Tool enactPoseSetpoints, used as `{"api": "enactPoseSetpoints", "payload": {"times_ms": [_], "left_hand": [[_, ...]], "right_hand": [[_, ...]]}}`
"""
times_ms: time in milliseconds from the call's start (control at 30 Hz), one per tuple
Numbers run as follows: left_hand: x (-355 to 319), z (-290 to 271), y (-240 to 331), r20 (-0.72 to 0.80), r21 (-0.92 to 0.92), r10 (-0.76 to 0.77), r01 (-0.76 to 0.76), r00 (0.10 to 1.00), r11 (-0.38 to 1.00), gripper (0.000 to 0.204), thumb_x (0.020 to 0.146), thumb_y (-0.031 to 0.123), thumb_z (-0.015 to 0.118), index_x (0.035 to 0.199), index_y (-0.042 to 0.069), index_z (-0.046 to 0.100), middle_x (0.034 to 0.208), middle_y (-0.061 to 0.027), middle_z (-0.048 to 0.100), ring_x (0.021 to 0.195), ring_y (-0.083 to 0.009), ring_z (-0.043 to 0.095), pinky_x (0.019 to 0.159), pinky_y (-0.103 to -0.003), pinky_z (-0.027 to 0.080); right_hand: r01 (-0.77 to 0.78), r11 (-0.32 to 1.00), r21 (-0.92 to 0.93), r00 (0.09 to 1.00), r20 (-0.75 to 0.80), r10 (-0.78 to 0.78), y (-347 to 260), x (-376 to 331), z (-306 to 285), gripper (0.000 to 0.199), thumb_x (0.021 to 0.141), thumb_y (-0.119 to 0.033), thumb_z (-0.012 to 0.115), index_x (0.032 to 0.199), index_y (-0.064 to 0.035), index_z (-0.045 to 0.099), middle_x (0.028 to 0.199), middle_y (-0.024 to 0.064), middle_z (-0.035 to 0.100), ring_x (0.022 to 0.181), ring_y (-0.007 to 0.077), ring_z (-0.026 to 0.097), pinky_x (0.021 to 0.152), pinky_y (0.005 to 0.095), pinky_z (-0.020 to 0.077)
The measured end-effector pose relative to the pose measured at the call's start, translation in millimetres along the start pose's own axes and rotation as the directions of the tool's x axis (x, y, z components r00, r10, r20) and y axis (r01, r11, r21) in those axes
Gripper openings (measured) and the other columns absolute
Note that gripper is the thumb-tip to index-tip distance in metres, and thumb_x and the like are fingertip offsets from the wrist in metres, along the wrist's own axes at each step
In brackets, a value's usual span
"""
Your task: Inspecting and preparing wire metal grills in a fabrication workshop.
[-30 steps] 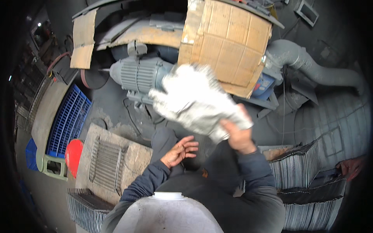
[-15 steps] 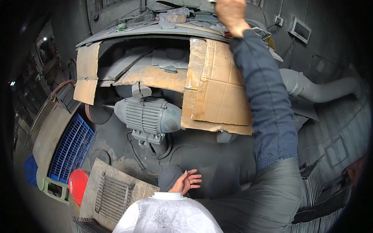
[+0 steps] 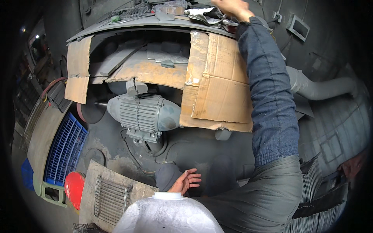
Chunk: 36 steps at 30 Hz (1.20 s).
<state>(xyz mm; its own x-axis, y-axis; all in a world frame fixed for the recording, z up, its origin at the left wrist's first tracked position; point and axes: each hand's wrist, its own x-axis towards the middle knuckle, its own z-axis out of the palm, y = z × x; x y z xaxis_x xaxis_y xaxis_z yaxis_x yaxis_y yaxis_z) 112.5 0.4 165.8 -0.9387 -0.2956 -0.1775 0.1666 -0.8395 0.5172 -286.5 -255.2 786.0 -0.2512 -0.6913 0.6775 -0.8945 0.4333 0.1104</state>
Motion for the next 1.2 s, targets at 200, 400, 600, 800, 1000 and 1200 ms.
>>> {"api": "enactPoseSetpoints", "payload": {"times_ms": [200,400,600,800,1000,1200], "left_hand": [[0,0,-1,-0.021,0.000,-0.001,0.001,1.000,1.000,0.062,0.113,0.051,0.042,0.156,0.007,0.042,0.143,-0.0169,0.062,0.124,-0.0268,0.065,0.101,-0.044,0.056],[1,1,-4,-0.021,-0.001,-0.004,0.004,1.000,1.000,0.059,0.114,0.049,0.042,0.154,0.006,0.044,0.142,-0.0168,0.063,0.123,-0.0267,0.067,0.100,-0.044,0.057],[0,3,-5,-0.033,0.018,0.014,-0.013,0.999,1.000,0.058,0.114,0.049,0.042,0.153,0.006,0.045,0.141,-0.0173,0.064,0.122,-0.0270,0.068,0.099,-0.044,0.058],[3,2,-7,-0.027,0.019,0.005,-0.005,1.000,1.000,0.057,0.114,0.048,0.043,0.152,0.006,0.046,0.140,-0.0177,0.064,0.120,-0.0275,0.069,0.097,-0.045,0.059],[-2,0,-6,-0.060,0.022,0.023,-0.022,0.998,1.000,0.056,0.114,0.048,0.043,0.152,0.006,0.046,0.139,-0.0173,0.065,0.119,-0.0272,0.069,0.097,-0.045,0.059],[-3,3,-6,-0.059,0.023,0.015,-0.013,0.998,1.000,0.055,0.114,0.047,0.042,0.151,0.007,0.047,0.139,-0.0164,0.065,0.119,-0.0269,0.069,0.097,-0.044,0.059]], "right_hand": [[0.052,0.973,0.223,0.910,0.391,-0.138,62,-35,-24,0.071,0.086,-0.051,0.083,0.131,0.0017,0.069,0.126,0.0194,0.073,0.118,0.0301,0.068,0.106,0.0423,0.0507],[0.181,0.969,0.167,0.890,0.393,-0.234,50,-73,-15,0.067,0.089,-0.060,0.077,0.123,-0.0023,0.074,0.116,0.0194,0.076,0.108,0.0334,0.071,0.093,0.0422,0.0550],[0.152,0.981,0.119,0.917,0.354,-0.185,39,-85,-19,0.076,0.091,-0.070,0.064,0.125,-0.0031,0.074,0.120,0.0199,0.076,0.112,0.0359,0.071,0.096,0.0445,0.0553],[0.054,0.993,0.102,0.930,0.358,-0.087,38,-84,-22,0.067,0.091,-0.066,0.067,0.124,-0.0090,0.075,0.118,0.0153,0.077,0.113,0.0335,0.072,0.096,0.0440,0.0558],[0.058,0.997,-0.056,0.978,0.201,-0.046,20,-91,-10,0.044,0.090,-0.043,0.068,0.119,-0.0103,0.077,0.116,0.0160,0.077,0.114,0.0352,0.072,0.097,0.0461,0.0558],[0.029,0.999,-0.025,0.993,-0.117,-0.031,46,-76,0,0.029,0.094,-0.025,0.060,0.109,-0.0033,0.072,0.109,0.0246,0.075,0.102,0.0439,0.073,0.091,0.0538,0.0570]]}}
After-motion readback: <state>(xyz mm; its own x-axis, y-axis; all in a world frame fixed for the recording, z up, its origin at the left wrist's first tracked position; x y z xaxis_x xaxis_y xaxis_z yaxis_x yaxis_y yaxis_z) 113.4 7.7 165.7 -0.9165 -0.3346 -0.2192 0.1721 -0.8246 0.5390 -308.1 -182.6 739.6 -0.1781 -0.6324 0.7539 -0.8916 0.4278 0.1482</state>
